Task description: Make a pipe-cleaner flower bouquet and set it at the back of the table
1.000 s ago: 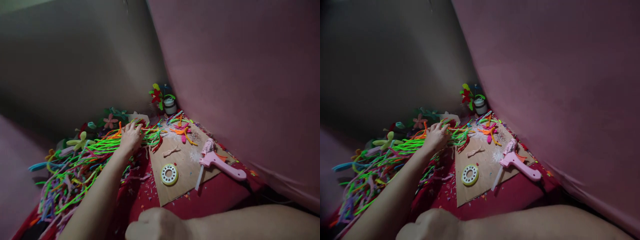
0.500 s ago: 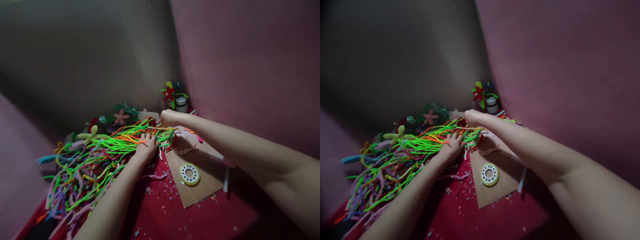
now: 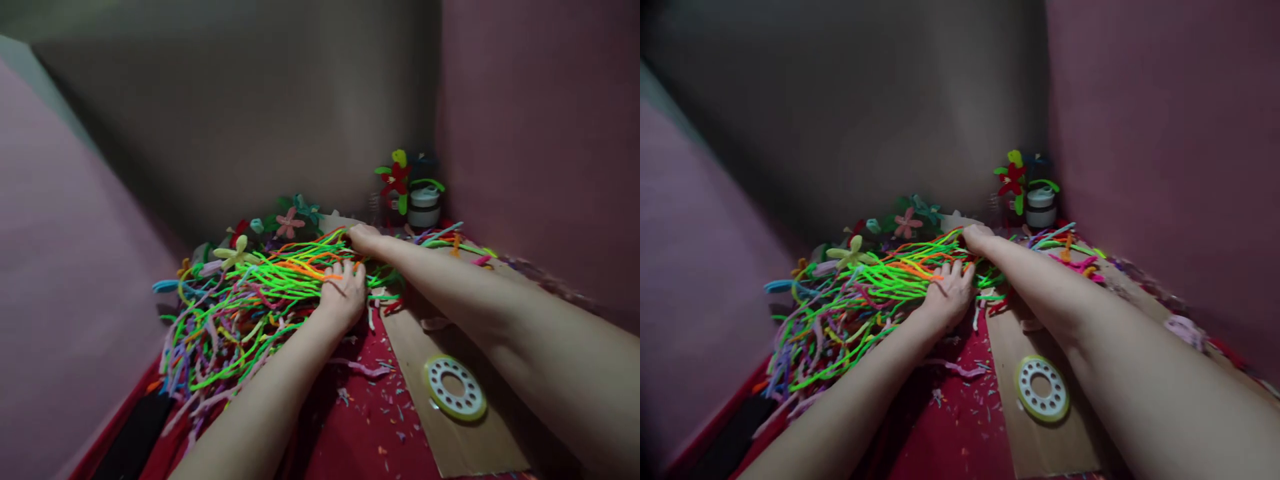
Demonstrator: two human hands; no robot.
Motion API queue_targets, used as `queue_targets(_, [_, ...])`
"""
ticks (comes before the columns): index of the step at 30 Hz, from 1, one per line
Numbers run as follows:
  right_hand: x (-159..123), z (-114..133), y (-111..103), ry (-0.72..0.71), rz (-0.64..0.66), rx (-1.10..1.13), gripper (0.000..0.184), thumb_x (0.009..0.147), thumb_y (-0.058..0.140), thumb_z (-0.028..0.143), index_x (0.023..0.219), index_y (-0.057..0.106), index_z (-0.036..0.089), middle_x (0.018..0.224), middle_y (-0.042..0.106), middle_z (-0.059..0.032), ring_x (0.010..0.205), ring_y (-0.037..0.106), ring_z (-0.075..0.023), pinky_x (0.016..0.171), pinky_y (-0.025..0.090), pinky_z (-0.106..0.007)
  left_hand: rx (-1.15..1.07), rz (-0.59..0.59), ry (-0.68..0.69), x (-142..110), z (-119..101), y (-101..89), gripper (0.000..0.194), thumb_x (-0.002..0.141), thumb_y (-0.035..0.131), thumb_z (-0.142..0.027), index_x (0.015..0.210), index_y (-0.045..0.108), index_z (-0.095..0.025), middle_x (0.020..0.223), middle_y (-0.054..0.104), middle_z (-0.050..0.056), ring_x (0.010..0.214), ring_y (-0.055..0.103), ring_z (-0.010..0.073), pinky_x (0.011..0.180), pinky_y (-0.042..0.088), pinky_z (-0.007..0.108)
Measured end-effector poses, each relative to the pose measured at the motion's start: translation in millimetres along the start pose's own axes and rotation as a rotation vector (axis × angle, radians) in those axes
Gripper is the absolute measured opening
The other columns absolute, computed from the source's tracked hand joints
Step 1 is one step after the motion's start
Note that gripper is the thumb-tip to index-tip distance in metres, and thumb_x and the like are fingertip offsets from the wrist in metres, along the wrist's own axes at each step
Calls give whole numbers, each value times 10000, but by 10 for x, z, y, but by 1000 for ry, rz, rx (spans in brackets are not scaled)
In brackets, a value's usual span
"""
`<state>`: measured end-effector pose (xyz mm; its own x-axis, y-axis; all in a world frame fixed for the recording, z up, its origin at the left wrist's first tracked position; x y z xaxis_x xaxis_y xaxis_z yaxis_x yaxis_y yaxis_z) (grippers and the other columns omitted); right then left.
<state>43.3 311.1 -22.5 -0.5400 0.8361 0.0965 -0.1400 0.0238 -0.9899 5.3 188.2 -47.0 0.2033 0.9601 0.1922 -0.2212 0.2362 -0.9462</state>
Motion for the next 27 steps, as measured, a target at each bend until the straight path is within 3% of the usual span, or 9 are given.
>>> queue_targets(2, [15,36,15,-66,-18,-43,302,873,478,282,1061,643,114,1062,642,-178,1013,605,-226,814,414,-257,-10,9,3,73,21,-34,504,851,434,-396,1316,372,-214,1371,367,138,1109,455,300,907,359,410])
queue_targets(5, [25,73,31,-168,-41,-105,334,842,503,317,1109,621,156,1049,652,-167,1017,600,-262,806,417,-301,-149,83,-54,203,133,-14,795,729,527,-595,1340,306,-136,1451,204,206,1195,402,352,942,353,415])
queue_targets(9, [42,89,94,-226,-39,-179,318,867,440,291,1116,614,199,1067,653,-141,994,609,-251,765,426,-303,-222,138,-109,303,242,45,865,681,501,-689,1315,315,-132,1423,229,232,1175,446,357,941,367,426])
queue_targets(17, [105,71,53,-214,-30,-310,298,849,476,311,918,694,120,954,680,-184,931,633,-255,724,425,-286,-320,260,-214,413,349,251,994,641,548,-683,1382,199,-120,1421,197,263,1234,396,397,977,339,461])
queue_targets(27, [46,24,-12,-197,0,-362,285,851,456,258,899,703,125,927,688,-186,919,640,-257,706,431,-297,-366,308,-268,450,381,315,972,624,503,-732,1358,270,-138,1410,255,244,1242,388,391,978,331,486])
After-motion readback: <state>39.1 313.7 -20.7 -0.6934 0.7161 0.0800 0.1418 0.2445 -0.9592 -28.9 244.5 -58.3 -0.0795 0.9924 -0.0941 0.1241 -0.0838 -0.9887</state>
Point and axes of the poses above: each hand's wrist, its own x-axis towards the middle knuckle, its own y-axis out of the palm, z = x × y, the point moved 6 cm from there along x, towards the middle knuckle
